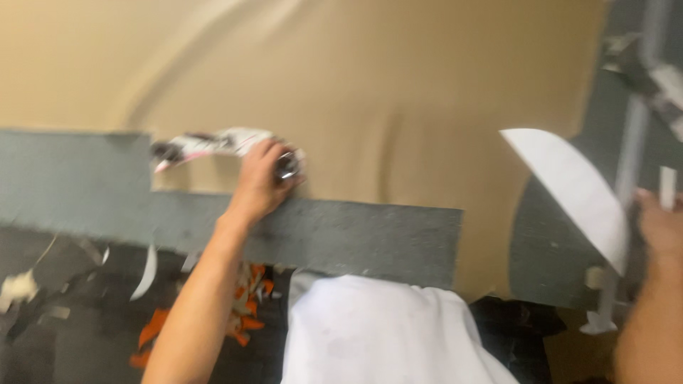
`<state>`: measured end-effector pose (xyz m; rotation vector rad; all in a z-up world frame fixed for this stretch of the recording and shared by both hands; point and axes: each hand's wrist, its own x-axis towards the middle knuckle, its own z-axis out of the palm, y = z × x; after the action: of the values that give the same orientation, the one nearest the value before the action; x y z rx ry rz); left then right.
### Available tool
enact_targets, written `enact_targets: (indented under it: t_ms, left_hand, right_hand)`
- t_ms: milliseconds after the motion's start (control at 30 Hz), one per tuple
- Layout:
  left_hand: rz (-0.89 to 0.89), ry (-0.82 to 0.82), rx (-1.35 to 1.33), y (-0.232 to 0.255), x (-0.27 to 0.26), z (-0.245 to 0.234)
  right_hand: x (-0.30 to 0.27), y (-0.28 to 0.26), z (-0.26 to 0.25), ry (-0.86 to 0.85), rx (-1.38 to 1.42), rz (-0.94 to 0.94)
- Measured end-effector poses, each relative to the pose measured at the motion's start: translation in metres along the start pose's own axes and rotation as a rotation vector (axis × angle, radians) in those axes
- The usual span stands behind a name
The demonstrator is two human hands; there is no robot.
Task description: The person uses a curved template and weights to mark and cut a curved shape from a large sheet of tan material on a workbench. They then cut a smaller curved piece from a white sheet using a similar template and weights.
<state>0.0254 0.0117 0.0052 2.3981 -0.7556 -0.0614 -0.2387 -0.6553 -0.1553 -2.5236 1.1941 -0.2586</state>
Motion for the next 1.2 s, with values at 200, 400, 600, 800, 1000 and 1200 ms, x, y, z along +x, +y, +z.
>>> enact_targets:
  t_ms: [200, 400, 600, 800, 1000, 1200]
  left_hand:
    - [-0.056, -0.084, 0.031, 0.014, 0.017, -0.006]
    - [-0.114, -0.086, 0.047, 0.021, 0.022, -0.003]
    - [-0.143, -0.107, 0.052, 0.018, 0.012, -0.005]
    - [-0.142, -0.09, 0.038, 0.023, 0.013, -0.005]
    - [-0.155, -0.114, 0.03, 0.022, 0.013, -0.007]
    - [-0.11, -0.129, 0.032, 0.011, 0.012, -0.007]
  right_hand:
    - [-0.014, -0.025, -0.023, -0.056, 0.131, 0.142]
    - [-0.024, -0.071, -0.036, -0.179, 0.155, 0.176]
    - [-0.004, -0.053, -0.019, -0.221, 0.301, 0.197]
    - [0.017, -0.009, -0.012, -0.089, 0.35, 0.118]
    - [0.063, -0.006, -0.033, -0.236, 0.568, 0.129]
    - [-0.001, -0.092, -0.102, -0.432, 1.044, 0.194]
